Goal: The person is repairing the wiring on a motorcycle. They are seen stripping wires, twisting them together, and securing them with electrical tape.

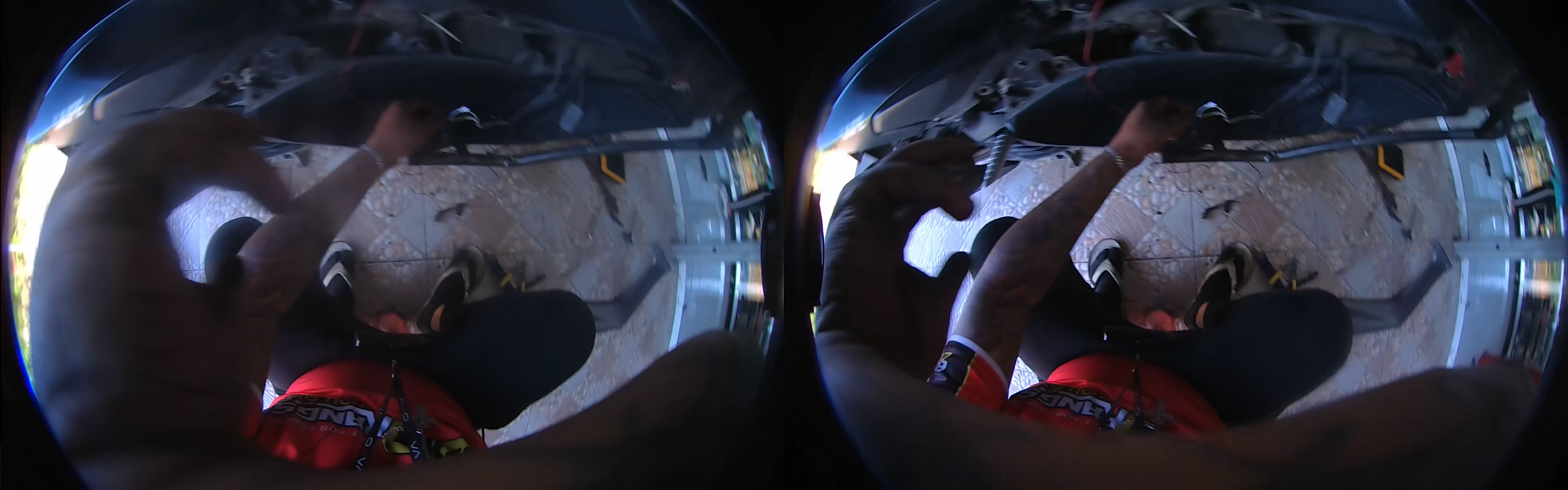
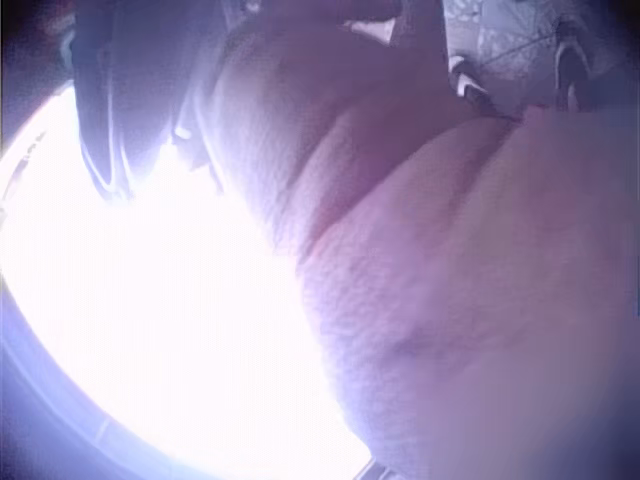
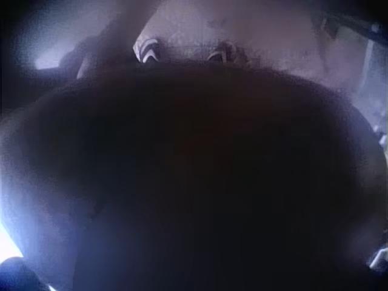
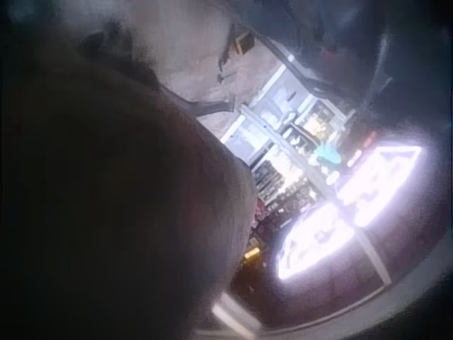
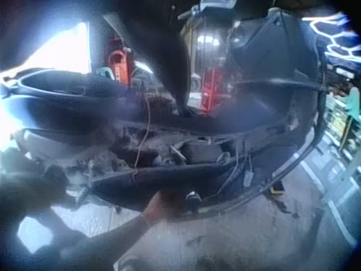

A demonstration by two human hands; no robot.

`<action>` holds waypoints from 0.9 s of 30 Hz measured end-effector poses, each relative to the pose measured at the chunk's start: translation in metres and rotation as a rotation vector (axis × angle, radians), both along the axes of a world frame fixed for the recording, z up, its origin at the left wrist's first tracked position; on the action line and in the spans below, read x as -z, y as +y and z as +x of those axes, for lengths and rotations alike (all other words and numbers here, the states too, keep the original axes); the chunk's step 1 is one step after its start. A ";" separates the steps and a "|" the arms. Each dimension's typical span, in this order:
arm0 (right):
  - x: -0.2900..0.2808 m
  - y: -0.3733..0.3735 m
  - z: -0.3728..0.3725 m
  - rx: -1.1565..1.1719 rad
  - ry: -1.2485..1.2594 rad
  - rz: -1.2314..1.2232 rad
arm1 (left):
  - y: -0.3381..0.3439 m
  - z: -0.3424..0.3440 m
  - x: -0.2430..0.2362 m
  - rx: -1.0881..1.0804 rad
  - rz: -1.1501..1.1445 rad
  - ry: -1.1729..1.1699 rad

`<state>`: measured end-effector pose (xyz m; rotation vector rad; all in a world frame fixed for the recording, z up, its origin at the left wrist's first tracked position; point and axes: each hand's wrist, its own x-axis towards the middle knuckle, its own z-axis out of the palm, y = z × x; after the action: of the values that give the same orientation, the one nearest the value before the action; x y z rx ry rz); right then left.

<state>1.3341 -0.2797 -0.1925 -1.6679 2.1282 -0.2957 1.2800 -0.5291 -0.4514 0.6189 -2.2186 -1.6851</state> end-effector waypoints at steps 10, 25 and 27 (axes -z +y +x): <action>0.014 0.003 -0.024 0.017 0.053 -0.028 | 0.001 0.005 -0.018 0.018 0.282 0.002; -0.023 -0.018 0.049 -0.082 0.225 0.067 | -0.003 0.003 -0.011 0.017 0.106 -0.008; -0.016 -0.011 0.044 -0.103 0.262 0.068 | -0.007 0.004 -0.011 0.007 0.080 -0.016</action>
<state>1.3782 -0.2912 -0.1765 -1.8547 2.1969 0.0277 1.2839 -0.5359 -0.4402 0.6467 -2.1753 -1.7855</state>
